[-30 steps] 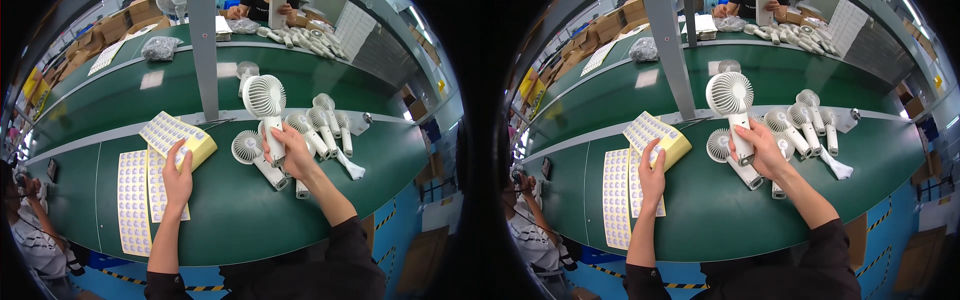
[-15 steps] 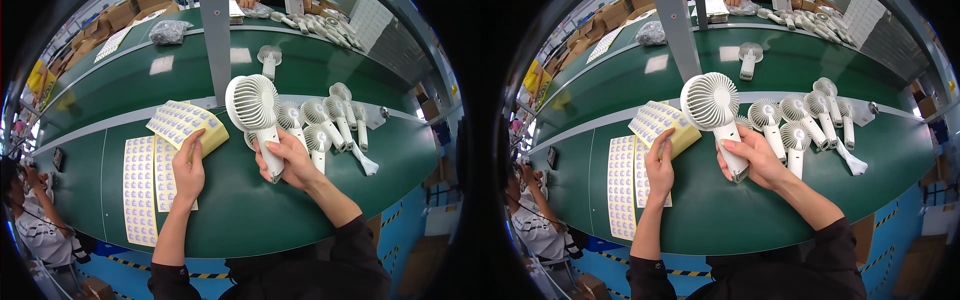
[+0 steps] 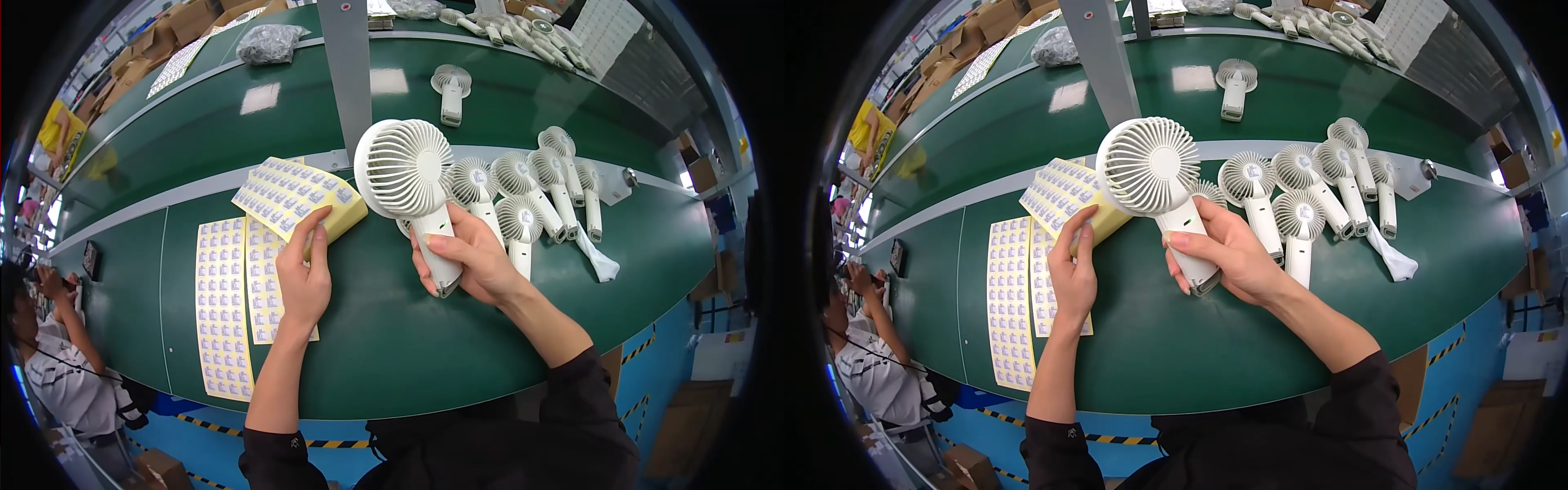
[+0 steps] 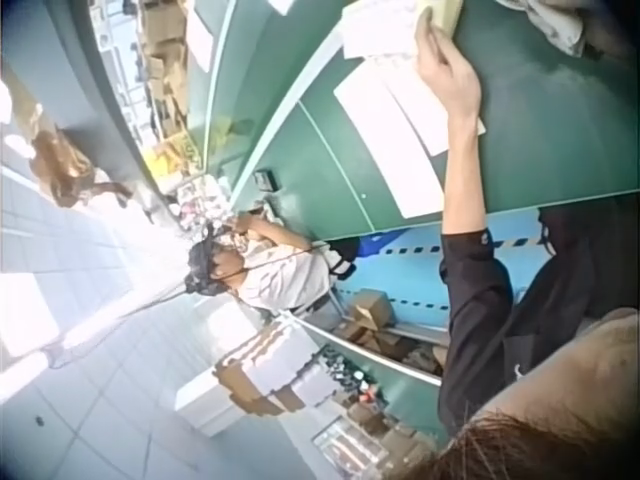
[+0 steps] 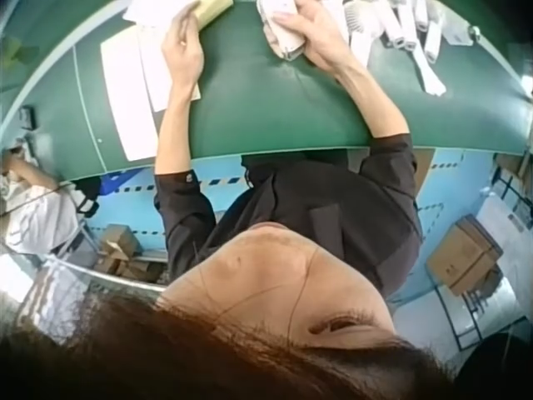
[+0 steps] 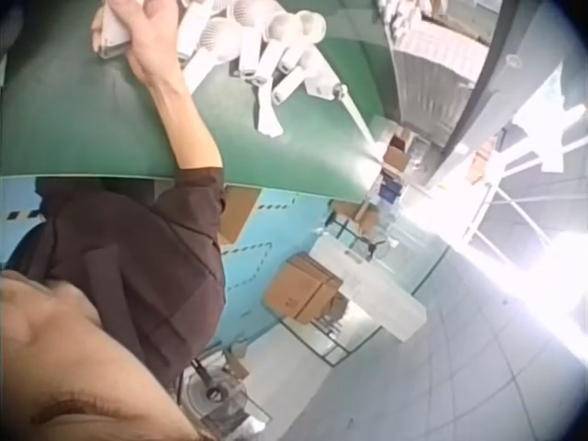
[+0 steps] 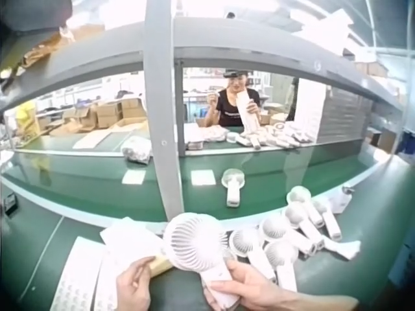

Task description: The person is applying small circular labels to the center of white handheld fans on an assembly line.

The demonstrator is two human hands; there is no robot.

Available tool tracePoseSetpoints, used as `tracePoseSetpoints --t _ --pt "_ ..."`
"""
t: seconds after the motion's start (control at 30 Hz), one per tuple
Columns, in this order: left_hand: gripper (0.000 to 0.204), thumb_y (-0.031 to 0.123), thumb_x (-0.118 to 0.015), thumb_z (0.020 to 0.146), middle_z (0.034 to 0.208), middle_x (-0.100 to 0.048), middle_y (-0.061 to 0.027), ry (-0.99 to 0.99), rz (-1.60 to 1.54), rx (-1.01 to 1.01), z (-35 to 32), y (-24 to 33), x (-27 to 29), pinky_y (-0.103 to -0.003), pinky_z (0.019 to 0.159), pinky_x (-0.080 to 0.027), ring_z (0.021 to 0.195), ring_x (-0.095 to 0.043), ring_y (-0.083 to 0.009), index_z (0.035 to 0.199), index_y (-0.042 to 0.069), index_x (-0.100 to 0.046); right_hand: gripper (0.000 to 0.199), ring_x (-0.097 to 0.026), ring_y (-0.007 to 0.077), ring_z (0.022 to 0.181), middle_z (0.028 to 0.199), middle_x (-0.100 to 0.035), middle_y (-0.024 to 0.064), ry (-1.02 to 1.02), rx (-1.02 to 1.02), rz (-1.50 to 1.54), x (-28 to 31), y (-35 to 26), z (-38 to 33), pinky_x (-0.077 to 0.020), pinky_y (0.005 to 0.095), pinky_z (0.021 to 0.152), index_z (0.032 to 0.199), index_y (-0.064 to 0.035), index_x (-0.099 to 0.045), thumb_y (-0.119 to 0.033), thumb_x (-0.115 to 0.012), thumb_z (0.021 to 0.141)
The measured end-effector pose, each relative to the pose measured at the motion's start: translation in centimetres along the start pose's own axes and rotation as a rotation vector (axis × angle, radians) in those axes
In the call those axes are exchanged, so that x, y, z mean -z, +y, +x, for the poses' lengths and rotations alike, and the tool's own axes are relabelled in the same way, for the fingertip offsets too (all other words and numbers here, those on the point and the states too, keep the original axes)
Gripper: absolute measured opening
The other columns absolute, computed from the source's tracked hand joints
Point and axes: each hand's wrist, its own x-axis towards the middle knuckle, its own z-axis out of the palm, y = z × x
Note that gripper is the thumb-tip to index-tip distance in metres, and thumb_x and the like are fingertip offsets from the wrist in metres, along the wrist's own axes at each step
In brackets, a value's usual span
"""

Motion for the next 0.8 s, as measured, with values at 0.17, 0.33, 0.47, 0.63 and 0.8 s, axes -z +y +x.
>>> tracePoseSetpoints --t 0.17,0.33,0.47,0.63,0.8 --pt "0.025 0.009 -0.050 0.102 0.111 -0.072 -0.0141 -0.002 0.004 0.006 0.1 -0.1 -0.1 -0.030 0.090 -0.048 0.103 -0.067 -0.0217 0.120 0.001 -0.066 0.038 -0.064 0.0180 0.079 0.106 -0.058 0.0100 -0.008 0.005 -0.023 0.0 0.3 0.2 -0.0554 0.0326 0.058 0.126 -0.0003 -0.045 -0.015 -0.062 0.095" --pt "0.025 0.009 -0.051 0.102 0.111 -0.072 -0.0140 0.004 0.009 -0.007 0.2 -0.4 -0.1 -0.030 0.090 -0.048 0.103 -0.067 -0.0217 0.120 0.001 -0.066 0.038 -0.064 0.0162 0.080 0.105 -0.058 0.0094 0.010 0.006 -0.071 0.0 0.3 0.4 -0.0564 0.0315 0.060 0.128 -0.0003 -0.044 -0.010 -0.061 0.095" --pt "0.025 0.009 -0.051 0.102 0.111 -0.072 -0.0141 0.006 -0.005 -0.009 0.3 0.1 -0.2 -0.030 0.090 -0.048 0.104 -0.067 -0.0220 0.120 0.001 -0.066 0.039 -0.064 0.0162 0.080 0.104 -0.058 0.0094 0.013 0.013 -0.083 -0.3 -0.1 0.1 -0.0567 0.0315 0.061 0.129 -0.0003 -0.043 -0.010 -0.062 0.095" --pt "0.025 0.009 -0.051 0.102 0.109 -0.072 -0.0142 0.016 -0.001 -0.012 0.1 -0.7 -0.2 -0.030 0.090 -0.048 0.102 -0.067 -0.0221 0.119 0.000 -0.067 0.040 -0.064 0.0158 0.078 0.102 -0.059 0.0088 -0.003 0.028 -0.133 -0.4 0.7 0.3 -0.0555 0.0303 0.062 0.129 -0.0006 -0.042 -0.011 -0.062 0.096" --pt "0.025 0.009 -0.051 0.101 0.108 -0.072 -0.0145 0.016 -0.012 -0.005 -0.1 -0.3 -0.2 -0.030 0.089 -0.049 0.101 -0.067 -0.0221 0.119 0.001 -0.067 0.033 -0.063 0.0141 0.076 0.098 -0.060 0.0078 0.030 0.036 -0.241 -0.7 0.5 -0.1 -0.0541 0.0286 0.061 0.126 -0.0010 -0.045 -0.014 -0.059 0.099"
